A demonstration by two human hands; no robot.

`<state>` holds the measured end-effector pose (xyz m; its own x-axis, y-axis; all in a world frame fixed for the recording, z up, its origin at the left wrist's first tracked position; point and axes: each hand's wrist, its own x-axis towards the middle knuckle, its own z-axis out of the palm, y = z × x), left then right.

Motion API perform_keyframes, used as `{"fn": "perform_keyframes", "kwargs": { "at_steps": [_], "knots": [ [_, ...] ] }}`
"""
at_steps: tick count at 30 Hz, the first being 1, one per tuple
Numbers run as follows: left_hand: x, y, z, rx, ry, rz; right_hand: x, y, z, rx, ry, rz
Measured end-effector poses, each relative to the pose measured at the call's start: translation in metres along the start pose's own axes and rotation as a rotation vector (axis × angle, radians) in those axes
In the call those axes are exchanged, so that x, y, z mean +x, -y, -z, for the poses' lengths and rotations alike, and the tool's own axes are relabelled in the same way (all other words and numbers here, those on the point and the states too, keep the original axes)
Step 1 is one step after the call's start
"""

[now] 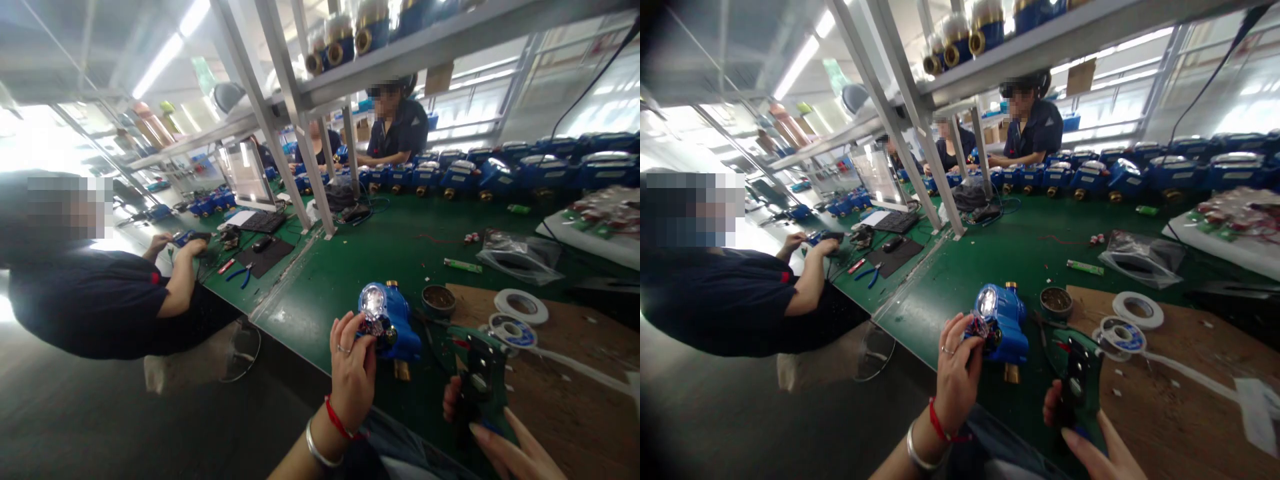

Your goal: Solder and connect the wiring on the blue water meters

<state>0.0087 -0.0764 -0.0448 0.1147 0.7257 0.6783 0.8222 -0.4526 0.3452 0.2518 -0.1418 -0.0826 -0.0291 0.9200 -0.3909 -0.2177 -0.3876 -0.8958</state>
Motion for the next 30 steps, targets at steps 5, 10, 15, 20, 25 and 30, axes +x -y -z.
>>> {"fn": "perform_keyframes", "kwargs": {
  "at_steps": [5, 10, 15, 20, 25, 30],
  "knots": [
    [0.003, 0.004, 0.001, -0.105, 0.073, 0.035, -0.024, 0.023, -0.019, 0.099, 0.078, -0.080],
    [0.004, 0.007, 0.001, -0.132, 0.073, 0.030, -0.040, 0.043, -0.029, 0.040, 0.157, -0.110],
    [0.005, 0.009, 0.002, -0.161, 0.048, 0.004, -0.034, 0.042, -0.024, -0.072, 0.113, -0.056],
    [0.005, 0.010, 0.002, -0.177, 0.047, 0.000, -0.024, 0.027, -0.011, -0.038, 0.108, -0.029],
    [0.006, 0.008, 0.001, -0.178, 0.058, 0.004, -0.032, 0.043, -0.025, 0.044, 0.252, -0.128],
    [0.007, 0.007, -0.001, -0.167, 0.057, 0.024, -0.032, 0.069, -0.050, 0.050, 0.404, -0.183]
  ]
}}
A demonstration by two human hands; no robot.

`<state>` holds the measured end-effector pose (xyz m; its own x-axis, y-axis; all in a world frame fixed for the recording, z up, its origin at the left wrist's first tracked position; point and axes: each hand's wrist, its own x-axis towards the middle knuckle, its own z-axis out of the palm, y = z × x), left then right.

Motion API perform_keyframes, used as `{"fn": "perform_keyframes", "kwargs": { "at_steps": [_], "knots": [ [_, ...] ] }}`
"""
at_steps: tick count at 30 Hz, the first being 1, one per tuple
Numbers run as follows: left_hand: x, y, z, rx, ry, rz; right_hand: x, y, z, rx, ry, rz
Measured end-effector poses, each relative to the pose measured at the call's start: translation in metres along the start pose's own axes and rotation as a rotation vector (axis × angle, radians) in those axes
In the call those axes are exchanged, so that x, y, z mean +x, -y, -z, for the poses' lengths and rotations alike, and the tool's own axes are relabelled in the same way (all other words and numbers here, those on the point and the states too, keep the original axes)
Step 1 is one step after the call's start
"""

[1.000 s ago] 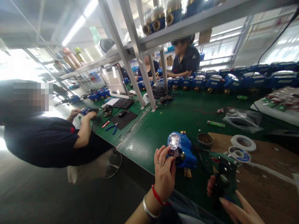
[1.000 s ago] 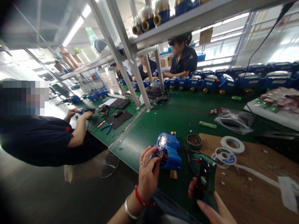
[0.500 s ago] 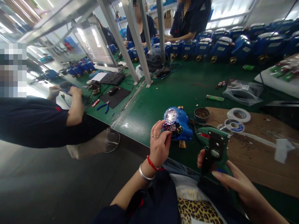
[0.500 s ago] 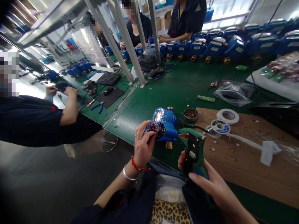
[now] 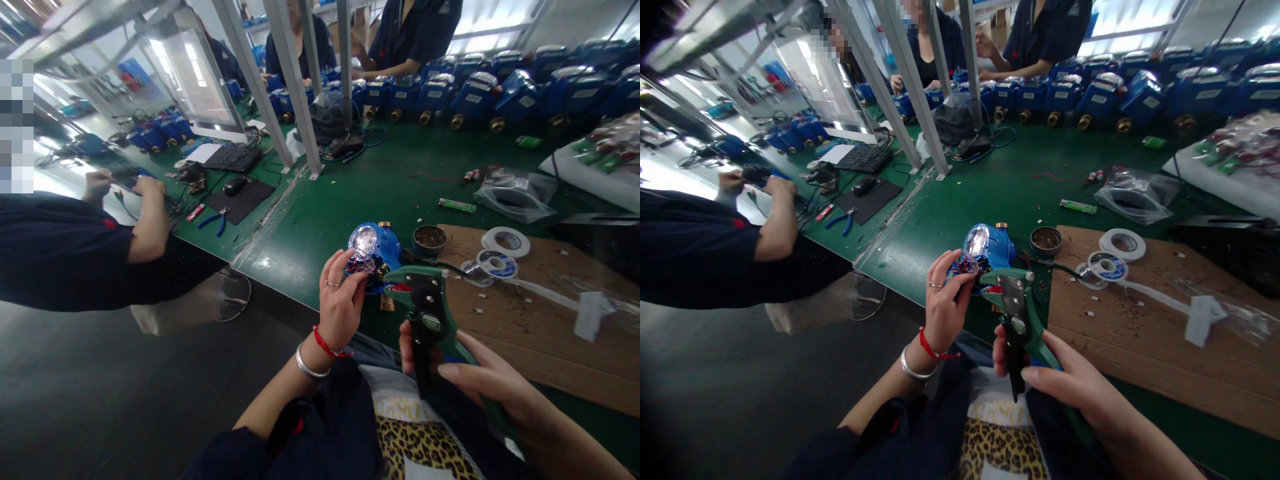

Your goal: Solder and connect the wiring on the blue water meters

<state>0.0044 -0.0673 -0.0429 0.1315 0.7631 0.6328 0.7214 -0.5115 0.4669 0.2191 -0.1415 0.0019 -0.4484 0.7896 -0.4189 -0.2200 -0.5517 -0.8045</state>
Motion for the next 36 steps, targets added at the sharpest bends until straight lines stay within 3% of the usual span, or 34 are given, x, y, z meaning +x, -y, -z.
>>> {"fn": "perform_keyframes", "kwargs": {
  "at_steps": [4, 10, 19, 27, 36],
  "knots": [
    [0.001, 0.002, -0.002, -0.009, -0.011, 0.010, 0.013, 0.023, -0.013, -0.108, 0.111, -0.050],
    [0.000, 0.006, -0.005, -0.022, -0.048, 0.044, 0.025, 0.048, -0.028, -0.316, 0.045, -0.105],
    [-0.003, 0.011, -0.008, -0.045, -0.110, 0.090, 0.030, 0.058, -0.045, -0.426, -0.091, -0.187],
    [-0.005, 0.014, -0.007, -0.086, -0.078, 0.089, 0.036, 0.062, -0.060, -0.422, -0.199, -0.225],
    [-0.003, 0.015, -0.008, -0.113, -0.118, 0.086, 0.039, 0.066, -0.064, -0.588, -0.148, -0.278]
  ]
}}
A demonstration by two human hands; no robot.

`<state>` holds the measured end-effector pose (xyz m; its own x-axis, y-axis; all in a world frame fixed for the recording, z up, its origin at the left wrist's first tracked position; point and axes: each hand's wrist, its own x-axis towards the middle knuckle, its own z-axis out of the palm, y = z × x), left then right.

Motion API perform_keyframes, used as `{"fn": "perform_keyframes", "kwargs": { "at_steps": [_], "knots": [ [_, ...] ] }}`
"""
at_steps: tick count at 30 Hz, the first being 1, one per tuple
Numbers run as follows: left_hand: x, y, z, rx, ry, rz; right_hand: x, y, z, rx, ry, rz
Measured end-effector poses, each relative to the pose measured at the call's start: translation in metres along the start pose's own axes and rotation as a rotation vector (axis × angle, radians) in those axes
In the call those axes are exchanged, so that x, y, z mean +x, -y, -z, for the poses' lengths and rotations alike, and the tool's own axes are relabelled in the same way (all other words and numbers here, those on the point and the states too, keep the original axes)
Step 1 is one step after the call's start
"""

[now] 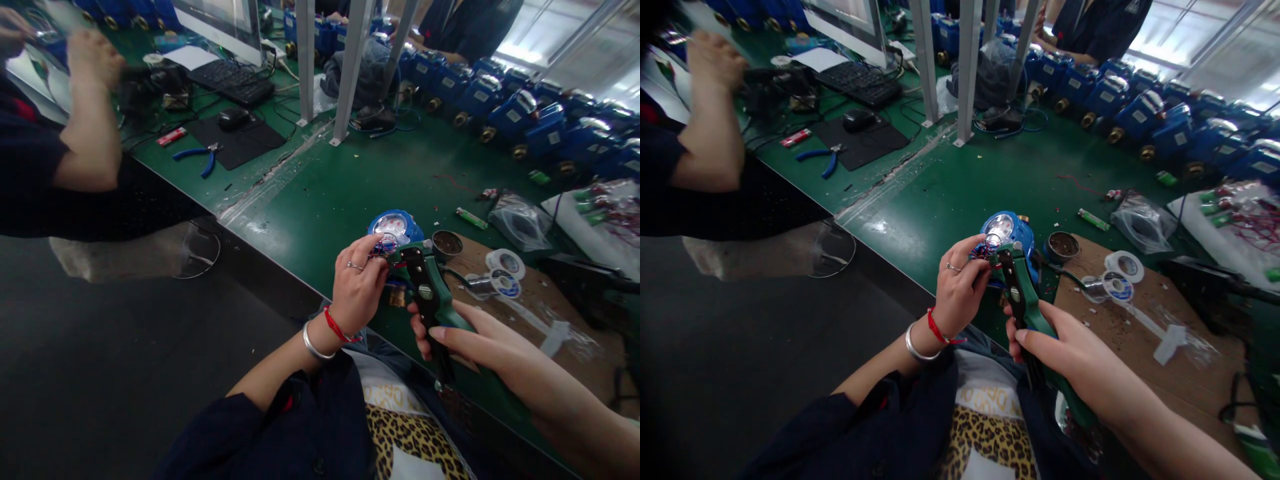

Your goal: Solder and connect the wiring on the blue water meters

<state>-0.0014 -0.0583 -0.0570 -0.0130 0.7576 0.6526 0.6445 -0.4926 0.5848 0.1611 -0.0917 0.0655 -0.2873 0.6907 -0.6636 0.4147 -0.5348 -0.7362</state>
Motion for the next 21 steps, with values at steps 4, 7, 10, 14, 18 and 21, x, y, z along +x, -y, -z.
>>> {"fn": "perform_keyframes", "kwargs": {
  "at_steps": [4, 7, 10, 14, 18, 21],
  "knots": [
    [-0.0001, -0.0001, 0.0005, -0.005, -0.008, 0.001, 0.0009, 0.0007, -0.0014, -0.092, -0.020, 0.009],
    [0.0000, -0.0004, 0.0008, -0.004, -0.011, 0.005, 0.0008, 0.0000, -0.0018, -0.137, -0.012, 0.020],
    [0.0000, -0.0002, 0.0011, -0.001, -0.009, -0.001, 0.0008, -0.0017, -0.0012, -0.152, -0.019, 0.022],
    [0.0004, 0.0008, 0.0020, 0.005, 0.017, -0.006, 0.0020, -0.0048, 0.0001, -0.124, -0.033, 0.006],
    [0.0016, 0.0008, 0.0033, 0.023, 0.050, -0.024, 0.0022, -0.0067, 0.0006, -0.091, -0.027, -0.005],
    [0.0022, -0.0002, 0.0029, 0.028, 0.037, -0.031, 0.0011, -0.0068, -0.0004, -0.062, -0.025, -0.007]
  ]
}}
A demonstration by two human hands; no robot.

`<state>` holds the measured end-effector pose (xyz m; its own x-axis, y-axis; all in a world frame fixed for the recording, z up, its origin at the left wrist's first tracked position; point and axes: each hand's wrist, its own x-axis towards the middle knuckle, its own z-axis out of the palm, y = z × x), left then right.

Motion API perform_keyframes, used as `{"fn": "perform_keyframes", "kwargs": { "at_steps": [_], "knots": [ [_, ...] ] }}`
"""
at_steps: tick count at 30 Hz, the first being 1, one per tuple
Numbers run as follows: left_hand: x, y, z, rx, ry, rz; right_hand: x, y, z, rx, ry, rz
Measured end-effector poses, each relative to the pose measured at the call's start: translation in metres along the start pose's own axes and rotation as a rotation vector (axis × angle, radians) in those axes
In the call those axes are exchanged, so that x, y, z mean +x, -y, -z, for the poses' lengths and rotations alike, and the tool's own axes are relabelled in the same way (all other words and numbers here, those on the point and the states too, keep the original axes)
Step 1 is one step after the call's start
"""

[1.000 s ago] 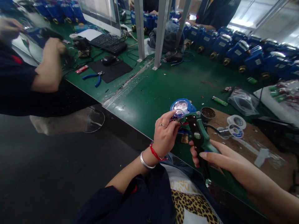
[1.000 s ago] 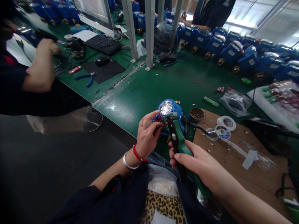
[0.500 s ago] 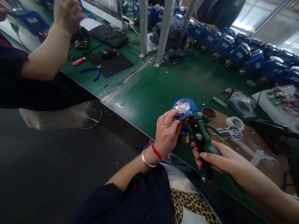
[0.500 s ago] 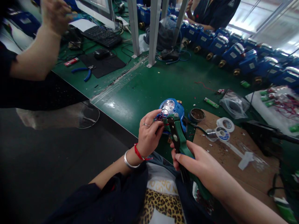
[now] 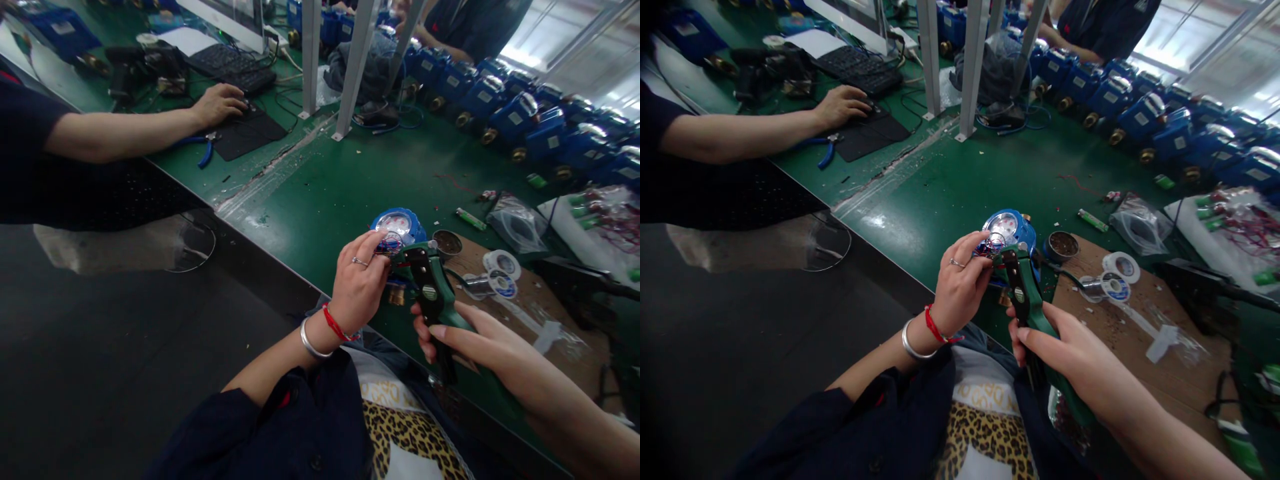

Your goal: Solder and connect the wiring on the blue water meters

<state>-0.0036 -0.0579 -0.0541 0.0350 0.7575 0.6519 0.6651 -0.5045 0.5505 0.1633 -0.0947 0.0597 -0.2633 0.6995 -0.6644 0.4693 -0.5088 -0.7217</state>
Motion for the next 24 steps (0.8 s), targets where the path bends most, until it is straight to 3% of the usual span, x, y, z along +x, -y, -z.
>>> {"fn": "perform_keyframes", "kwargs": {
  "at_steps": [15, 24],
  "knots": [
    [-0.0010, 0.0006, -0.0031, -0.012, -0.005, -0.013, -0.0008, -0.0057, -0.0050, 0.215, 0.012, -0.035],
    [-0.0004, 0.0002, 0.0003, 0.001, 0.035, -0.005, 0.0011, -0.0094, -0.0021, 0.207, 0.015, -0.004]
  ]
}}
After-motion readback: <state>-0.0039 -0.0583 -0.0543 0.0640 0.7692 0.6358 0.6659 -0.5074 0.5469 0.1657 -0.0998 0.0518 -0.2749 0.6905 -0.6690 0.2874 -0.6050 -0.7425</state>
